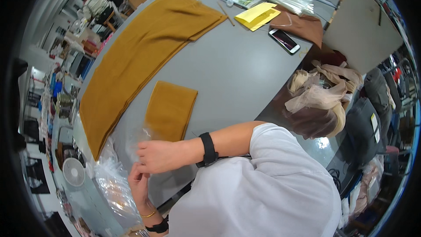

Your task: The person folds mustard-colored trousers on a table, places each folded pair into a clear plastic bag, and stacks the packaged items. The process repeats for multiple pairs.

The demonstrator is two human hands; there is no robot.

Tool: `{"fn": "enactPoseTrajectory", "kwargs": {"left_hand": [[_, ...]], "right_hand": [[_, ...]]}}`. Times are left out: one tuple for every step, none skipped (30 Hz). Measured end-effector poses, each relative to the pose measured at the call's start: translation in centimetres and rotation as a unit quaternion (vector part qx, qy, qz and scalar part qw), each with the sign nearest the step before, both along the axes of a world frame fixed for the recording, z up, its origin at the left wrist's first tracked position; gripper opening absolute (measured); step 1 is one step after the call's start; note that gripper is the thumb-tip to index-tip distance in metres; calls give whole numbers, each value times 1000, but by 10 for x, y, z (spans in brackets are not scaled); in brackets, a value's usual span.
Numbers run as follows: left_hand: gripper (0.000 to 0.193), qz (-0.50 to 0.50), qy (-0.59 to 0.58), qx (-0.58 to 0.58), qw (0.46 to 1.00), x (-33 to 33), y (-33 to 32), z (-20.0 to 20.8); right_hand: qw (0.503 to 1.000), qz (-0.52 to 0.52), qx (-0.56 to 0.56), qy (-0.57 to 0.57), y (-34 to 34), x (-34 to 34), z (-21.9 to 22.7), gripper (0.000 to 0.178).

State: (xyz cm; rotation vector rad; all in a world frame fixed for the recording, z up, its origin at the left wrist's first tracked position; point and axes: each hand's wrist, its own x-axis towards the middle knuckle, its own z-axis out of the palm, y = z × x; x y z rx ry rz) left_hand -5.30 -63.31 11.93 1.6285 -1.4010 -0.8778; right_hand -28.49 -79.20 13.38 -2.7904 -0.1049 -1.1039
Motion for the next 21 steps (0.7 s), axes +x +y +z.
{"fn": "enactPoseTrajectory", "kwargs": {"left_hand": [[11, -26, 30, 25, 999, -20, -4, 11], [10, -15, 37, 2, 999, -36, -7, 20], [9, -9, 29, 3, 1000, -49, -7, 24], [8, 11, 28, -2, 1000, -58, -7, 27], [8, 1, -17, 6, 1000, -62, -5, 28], [9, 4, -57, 7, 998, -64, -3, 30], [9, -3, -102, 26, 994, -63, 1, 32], [9, 21, -132, 19, 991, -61, 6, 34], [10, 37, -168, 31, 985, -56, 12, 38], [10, 36, -198, 48, 978, -52, 17, 43], [11, 56, -272, 19, 961, -45, 22, 52], [11, 62, -338, -5, 939, -38, 28, 62], [11, 66, -382, -53, 920, -36, 32, 67], [12, 31, -468, -63, 881, -37, 34, 68], [14, -8, -531, -90, 842, -37, 36, 69], [16, -38, -545, -97, 832, -39, 33, 64], [18, -69, -494, -62, 865, -42, 32, 58], [21, -90, -392, -13, 915, -43, 26, 48], [23, -119, -289, 49, 949, -42, 23, 41], [25, -116, -250, 66, 959, -37, 19, 36], [27, -126, -215, 97, 963, -27, 14, 35]], "right_hand": [[994, 23, 22, 106, 3, 2, -6, 28], [996, 38, 45, 62, 5, 2, -13, 24], [995, 54, 67, 48, 6, 1, -20, 21], [991, 58, 88, 78, 6, -4, -26, 17], [992, 76, 96, 43, 3, -11, -30, 16], [990, 81, 103, 51, -1, -21, -32, 15], [989, 100, 112, 19, -8, -34, -32, 14], [985, 91, 130, 71, -14, -48, -29, 15], [980, 98, 152, 83, -23, -66, -24, 15], [975, 122, 179, 56, -30, -81, -20, 15], [971, 72, 167, 155, -39, -98, -15, 15], [960, 23, 163, 227, -44, -110, -14, 16], [961, 33, 182, 203, -50, -119, -11, 16], [959, 26, 206, 192, -53, -124, -12, 17], [946, 6, 235, 221, -56, -126, -12, 18], [966, 40, 199, 163, -57, -124, -15, 19], [974, 61, 166, 144, -57, -118, -17, 19], [980, 106, 131, 104, -56, -111, -19, 19], [981, 89, 129, 118, -56, -101, -20, 21], [981, 95, 127, 113, -56, -92, -20, 24], [983, 114, 129, 66, -56, -82, -18, 28]]}}
